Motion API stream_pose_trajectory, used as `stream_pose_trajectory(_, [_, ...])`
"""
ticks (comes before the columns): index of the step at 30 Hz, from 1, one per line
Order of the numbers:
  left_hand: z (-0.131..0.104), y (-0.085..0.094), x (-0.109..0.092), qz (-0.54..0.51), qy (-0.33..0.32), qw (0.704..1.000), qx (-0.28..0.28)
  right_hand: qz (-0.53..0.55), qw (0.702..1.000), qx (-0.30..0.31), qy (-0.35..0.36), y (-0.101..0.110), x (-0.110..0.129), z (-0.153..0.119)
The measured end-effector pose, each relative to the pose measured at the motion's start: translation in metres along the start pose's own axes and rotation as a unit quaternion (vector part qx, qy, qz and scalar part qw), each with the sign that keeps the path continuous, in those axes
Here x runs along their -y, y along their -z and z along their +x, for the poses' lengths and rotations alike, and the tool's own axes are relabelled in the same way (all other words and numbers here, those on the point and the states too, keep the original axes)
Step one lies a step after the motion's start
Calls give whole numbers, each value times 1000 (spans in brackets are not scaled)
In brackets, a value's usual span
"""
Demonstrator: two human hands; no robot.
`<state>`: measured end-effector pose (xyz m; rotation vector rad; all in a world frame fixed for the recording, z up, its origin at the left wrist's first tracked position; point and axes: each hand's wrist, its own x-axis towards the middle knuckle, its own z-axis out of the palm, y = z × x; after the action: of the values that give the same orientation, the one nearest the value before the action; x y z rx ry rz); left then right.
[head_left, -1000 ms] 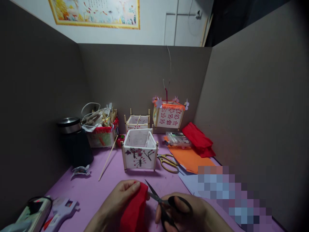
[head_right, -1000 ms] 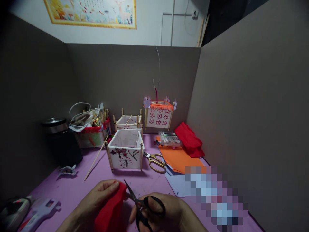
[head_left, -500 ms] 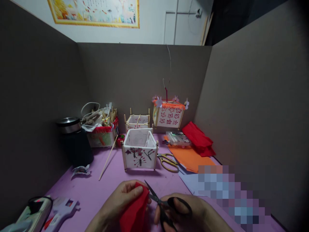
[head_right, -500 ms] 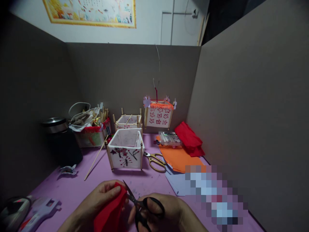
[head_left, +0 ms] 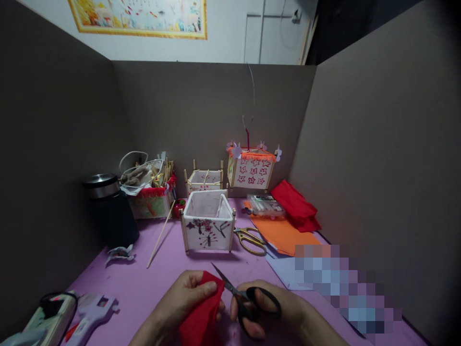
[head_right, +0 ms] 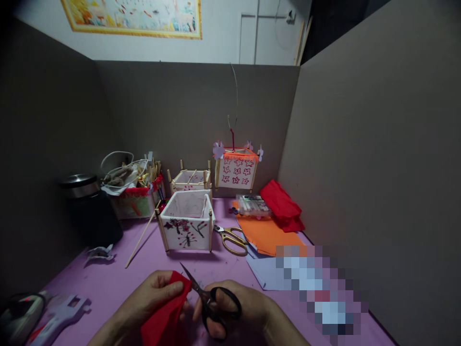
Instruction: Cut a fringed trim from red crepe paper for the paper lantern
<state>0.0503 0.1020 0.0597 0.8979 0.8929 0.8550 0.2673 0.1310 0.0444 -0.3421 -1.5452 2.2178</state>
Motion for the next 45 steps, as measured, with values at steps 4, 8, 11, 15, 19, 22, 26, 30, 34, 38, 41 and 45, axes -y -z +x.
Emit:
stream_pose_trajectory(4, [-2, 1, -2, 20, -1, 1000, 2, -33, 999, -26, 4, 4, 2, -1])
stream_pose_trajectory(8, [-1, 3, -1, 28, 4, 999, 15, -27, 999, -23, -9, 3, 3, -1])
stream_pose_trajectory(11, [2, 6, 3, 34, 8, 999, 23, -6, 1000, 2, -17, 2, 2, 0])
stream_pose_trajectory(15, [4, 5, 6, 55, 8, 997, 61, 4, 1000, 25, -16, 1, -2, 2])
stream_pose_trajectory(19, [4, 1, 3, 85, -3, 992, 90, 10, 1000, 10, -12, 0, -3, 4])
stream_pose_trajectory(22, [3, -3, -2, 91, -4, 992, 84, -7, 999, -25, -29, 0, 1, 3])
stream_pose_trajectory(26, [2, -6, -4, 91, -7, 991, 94, -25, 998, -41, -26, 1, 6, 1])
stream_pose_trajectory(30, [2, 0, -2, 56, 8, 998, 9, -51, 998, -26, 0, 4, 12, -5])
stream_pose_trajectory(34, [2, 4, -2, 34, -17, 998, -42, -66, 998, -20, 10, 8, 16, -9])
stream_pose_trajectory(38, [3, 1, -5, 32, -39, 998, -32, -71, 997, -1, -21, 12, 14, -11])
stream_pose_trajectory(41, [4, 2, -4, 23, -49, 998, -9, -73, 997, 15, -37, 15, 10, -10])
stream_pose_trajectory(45, [5, 6, 1, 26, -45, 999, 16, -69, 996, 20, -58, 16, 8, -9])
